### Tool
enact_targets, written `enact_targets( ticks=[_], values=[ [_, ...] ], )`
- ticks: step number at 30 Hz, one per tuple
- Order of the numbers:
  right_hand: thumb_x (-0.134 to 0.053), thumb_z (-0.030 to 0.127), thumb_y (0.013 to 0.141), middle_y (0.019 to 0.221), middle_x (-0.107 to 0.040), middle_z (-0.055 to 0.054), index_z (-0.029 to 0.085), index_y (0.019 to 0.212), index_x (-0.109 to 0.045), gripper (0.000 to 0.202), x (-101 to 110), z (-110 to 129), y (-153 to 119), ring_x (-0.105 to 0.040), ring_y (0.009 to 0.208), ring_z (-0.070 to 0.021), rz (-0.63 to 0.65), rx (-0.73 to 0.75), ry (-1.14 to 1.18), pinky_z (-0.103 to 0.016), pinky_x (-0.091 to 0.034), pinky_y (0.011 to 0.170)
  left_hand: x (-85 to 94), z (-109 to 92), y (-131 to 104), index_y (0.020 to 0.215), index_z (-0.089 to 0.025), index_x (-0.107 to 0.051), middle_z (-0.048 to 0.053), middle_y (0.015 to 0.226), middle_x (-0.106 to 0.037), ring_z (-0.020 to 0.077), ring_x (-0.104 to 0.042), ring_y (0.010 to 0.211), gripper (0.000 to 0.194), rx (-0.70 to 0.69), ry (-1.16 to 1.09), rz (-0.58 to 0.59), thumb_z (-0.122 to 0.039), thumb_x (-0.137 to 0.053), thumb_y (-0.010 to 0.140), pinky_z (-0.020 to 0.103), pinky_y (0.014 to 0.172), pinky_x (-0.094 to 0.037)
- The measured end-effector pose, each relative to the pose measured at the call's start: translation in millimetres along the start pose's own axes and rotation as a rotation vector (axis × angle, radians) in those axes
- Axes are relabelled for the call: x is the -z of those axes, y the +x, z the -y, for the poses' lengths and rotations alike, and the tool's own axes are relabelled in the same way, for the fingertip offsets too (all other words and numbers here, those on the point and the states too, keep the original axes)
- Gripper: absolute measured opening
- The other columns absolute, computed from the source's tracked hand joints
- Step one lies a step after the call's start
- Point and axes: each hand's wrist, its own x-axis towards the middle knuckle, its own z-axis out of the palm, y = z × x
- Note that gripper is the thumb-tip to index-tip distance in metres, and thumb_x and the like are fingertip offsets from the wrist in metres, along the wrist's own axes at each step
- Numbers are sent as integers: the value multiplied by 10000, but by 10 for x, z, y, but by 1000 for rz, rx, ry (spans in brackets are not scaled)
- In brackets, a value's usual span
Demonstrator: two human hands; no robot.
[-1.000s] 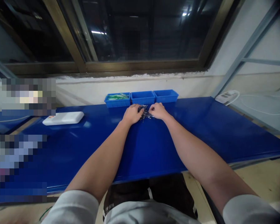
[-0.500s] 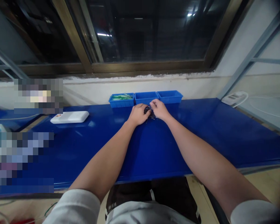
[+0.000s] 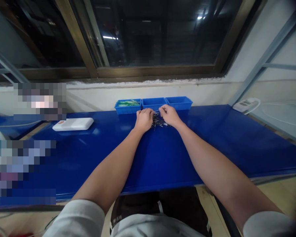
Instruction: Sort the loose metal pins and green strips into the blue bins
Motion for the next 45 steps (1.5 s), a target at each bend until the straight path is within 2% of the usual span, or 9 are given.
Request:
enact_targets(
  ticks=[4, 11, 17, 20, 25, 30, 34, 39, 45],
  values=[
    [-396, 372, 887, 631, -583, -21, 197, 685, -523, 297, 34, 34, -11, -541, 648, -163, 0, 19, -99, -286, -402, 682, 13, -20, -6, 912, -188, -597, 53, 934, -674, 204, -597, 932, 281, -10, -27, -20, -283, -336, 952, 358, 873, -338],
    [-375, 373, 896, 595, -556, -14, 191, 630, -488, 342, 30, 3, 4, -518, 613, -147, -17, -1, -121, -270, -383, 634, -5, -8, 4, 917, -190, -616, 46, 953, -688, 193, -601, 956, 156, -37, -117, -12, -228, -467, 893, 335, 876, -359],
    [-582, 311, 751, 637, -617, -8, 167, 777, -607, 148, 9, -74, 23, -572, 611, -139, -11, -39, 195, -275, -436, 644, -4, 6, 3, 893, -197, -630, 43, 936, -694, 205, -608, 939, 164, -12, -92, -13, -199, -466, 882, 358, 876, -359],
    [-653, 275, 661, 678, -644, -17, 163, 757, -643, 148, 17, -76, 22, -561, 591, -126, 3, -78, 349, -264, -439, 595, 5, 5, 2, 893, -194, -632, 43, 932, -694, 202, -609, 933, 173, -10, -98, -11, -190, -459, 883, 351, 864, -368],
    [-660, 320, 648, 639, -661, -30, 163, 727, -682, 177, 57, -82, 17, -524, 526, -112, 9, -166, 504, -238, -379, 474, -11, 11, 3, 909, -193, -633, 43, 944, -694, 197, -609, 932, 170, -18, -111, -4, -205, -465, 886, 342, 872, -377],
    [-628, 338, 661, 661, -682, -46, 163, 709, -701, 196, 78, -125, 30, -541, 533, -119, 34, -147, 560, -238, -367, 455, -32, 24, 5, 913, -196, -628, 37, 931, -692, 190, -614, 916, 173, -36, -111, 0, -223, -458, 892, 339, 871, -388],
    [-589, 346, 688, 662, -685, -42, 167, 695, -699, 210, 95, -146, 37, -557, 552, -132, -8, -135, 477, -249, -397, 489, -37, 27, -4, 997, -198, -610, 45, 1003, -683, 199, -600, 990, 185, -30, -98, -9, -260, -479, 881, 353, 905, -383],
    [-580, 289, 684, 766, -704, -43, 172, 782, -708, 199, 146, -182, 29, -608, 705, -175, -251, -47, 108, -313, -478, 718, -18, 86, -18, 1181, -198, -533, 85, 1194, -608, 252, -521, 1152, 356, 120, 0, -40, -344, -491, 858, 412, 963, -369],
    [-553, 257, 692, 927, -708, -55, 185, 952, -701, 308, 213, -298, 36, -587, 887, -225, -404, -109, -188, -378, -446, 892, -22, 206, -20, 1254, -189, -498, 118, 1300, -532, 293, -452, 1235, 529, 300, 54, 112, -499, -473, 827, 447, 1010, -353]
  ],
)
